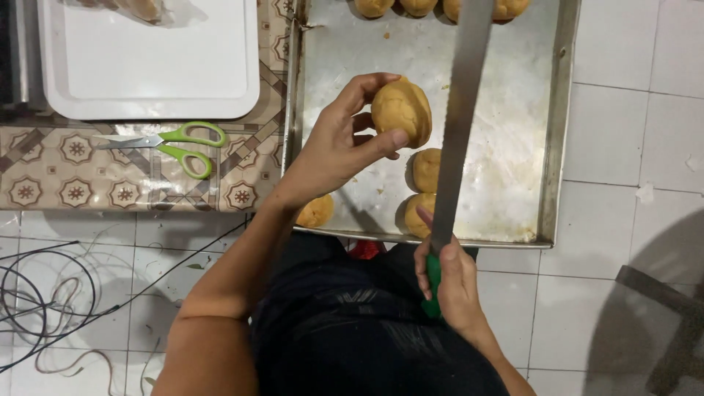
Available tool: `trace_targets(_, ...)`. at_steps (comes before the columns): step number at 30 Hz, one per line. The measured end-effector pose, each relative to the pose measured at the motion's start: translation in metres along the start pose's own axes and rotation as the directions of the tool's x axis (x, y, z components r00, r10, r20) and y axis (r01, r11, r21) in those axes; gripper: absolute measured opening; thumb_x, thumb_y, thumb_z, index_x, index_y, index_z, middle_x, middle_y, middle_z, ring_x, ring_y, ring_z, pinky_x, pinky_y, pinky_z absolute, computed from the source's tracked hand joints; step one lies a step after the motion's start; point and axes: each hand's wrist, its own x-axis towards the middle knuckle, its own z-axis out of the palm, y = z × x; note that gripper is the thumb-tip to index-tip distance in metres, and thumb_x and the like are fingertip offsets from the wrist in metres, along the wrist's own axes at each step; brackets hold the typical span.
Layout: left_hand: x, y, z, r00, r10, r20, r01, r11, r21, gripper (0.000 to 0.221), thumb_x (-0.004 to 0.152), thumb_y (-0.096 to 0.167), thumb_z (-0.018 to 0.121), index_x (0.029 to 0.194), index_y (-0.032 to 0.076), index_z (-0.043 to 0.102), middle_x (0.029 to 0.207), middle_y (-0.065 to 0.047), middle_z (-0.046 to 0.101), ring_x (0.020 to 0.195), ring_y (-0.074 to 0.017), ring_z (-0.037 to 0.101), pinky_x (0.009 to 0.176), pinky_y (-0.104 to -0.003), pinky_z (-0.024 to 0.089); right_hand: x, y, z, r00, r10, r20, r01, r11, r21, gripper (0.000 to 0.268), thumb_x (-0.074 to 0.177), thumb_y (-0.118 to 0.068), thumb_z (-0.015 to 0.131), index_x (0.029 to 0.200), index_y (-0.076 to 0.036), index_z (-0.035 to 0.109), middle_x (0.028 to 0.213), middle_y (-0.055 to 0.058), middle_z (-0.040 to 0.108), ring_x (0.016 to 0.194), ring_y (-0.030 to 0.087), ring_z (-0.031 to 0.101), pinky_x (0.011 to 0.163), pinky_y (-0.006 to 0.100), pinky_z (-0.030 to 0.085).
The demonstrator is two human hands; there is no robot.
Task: Slicing small bread buns horizontally using a long serrated knife on a metal baking tray.
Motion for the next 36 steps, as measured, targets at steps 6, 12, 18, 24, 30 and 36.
trace_targets(6, -0.001, 0.002, -0.001, 1.0, 0.012, -0.026, -0.014, 0.998, -0.058, 0.058, 0.096, 0.028, 0.071, 0.143, 0.01, 0.042, 0.143, -0.011, 0.042, 0.11, -0.024, 0.062, 0.084, -0.031, 0.07, 0.001, 0.005, -0.001, 0.996, 0.016, 0.083, -0.012, 0.999, -0.045, 0.07, 0.104, -0.054, 0.031, 0.156, -0.009, 0.042, 0.073, 0.004, 0.051, 0.048, 0.01, 0.045, 0.036, 0.022, 0.038)
trace_targets(12, -0.002, -0.003, -0.005, 0.997, 0.009, -0.08, -0.014, 0.998, -0.062, 0.065, 0.095, 0.031, 0.071, 0.148, 0.009, 0.04, 0.147, -0.009, 0.043, 0.123, -0.0212, 0.058, 0.098, -0.031, 0.06, 0.003, 0.007, -0.002, 0.993, 0.039, 0.111, -0.03, 0.996, -0.08, 0.071, 0.103, -0.056, 0.032, 0.156, -0.011, 0.042, 0.072, 0.004, 0.051, 0.047, 0.01, 0.046, 0.036, 0.023, 0.038)
trace_targets(18, 0.0, -0.007, -0.006, 0.984, 0.047, -0.174, -0.064, 0.994, -0.093, 0.063, 0.095, 0.03, 0.072, 0.146, 0.008, 0.043, 0.132, -0.01, 0.05, 0.112, -0.0179, 0.061, 0.098, -0.031, 0.063, 0.006, 0.008, 0.002, 0.991, 0.091, 0.098, -0.077, 0.988, -0.135, 0.072, 0.1, -0.058, 0.032, 0.155, -0.013, 0.046, 0.071, 0.003, 0.052, 0.049, 0.01, 0.047, 0.036, 0.023, 0.037)
trace_targets(24, -0.002, -0.009, -0.007, 0.981, 0.042, -0.191, -0.067, 0.99, -0.127, 0.059, 0.096, 0.023, 0.07, 0.146, 0.007, 0.043, 0.132, -0.01, 0.054, 0.115, -0.0169, 0.057, 0.099, -0.03, 0.058, 0.01, 0.007, 0.009, 0.995, 0.093, 0.036, -0.083, 0.974, -0.212, 0.069, 0.101, -0.054, 0.03, 0.156, -0.016, 0.044, 0.069, 0.001, 0.05, 0.048, 0.009, 0.048, 0.037, 0.022, 0.04)
trace_targets(30, -0.001, -0.017, -0.01, 0.965, 0.019, -0.261, -0.043, 0.995, -0.087, 0.047, 0.103, 0.013, 0.064, 0.145, 0.01, 0.043, 0.133, -0.009, 0.052, 0.116, -0.016, 0.055, 0.099, -0.03, 0.055, 0.015, 0.013, 0.007, 0.993, -0.094, 0.075, 0.113, 0.944, -0.309, 0.061, 0.108, -0.046, 0.029, 0.156, -0.011, 0.043, 0.07, 0.0, 0.048, 0.057, 0.01, 0.047, 0.055, 0.022, 0.046)
trace_targets(36, -0.002, -0.019, -0.012, 0.954, 0.038, -0.298, -0.034, 0.999, 0.02, 0.06, 0.099, 0.023, 0.066, 0.148, 0.004, 0.038, 0.144, -0.012, 0.044, 0.129, -0.02, 0.05, 0.108, -0.032, 0.052, 0.017, 0.013, 0.009, 0.995, -0.048, 0.083, 0.073, 0.942, -0.327, 0.06, 0.108, -0.044, 0.029, 0.157, -0.012, 0.042, 0.07, -0.001, 0.049, 0.054, 0.009, 0.046, 0.053, 0.022, 0.046)
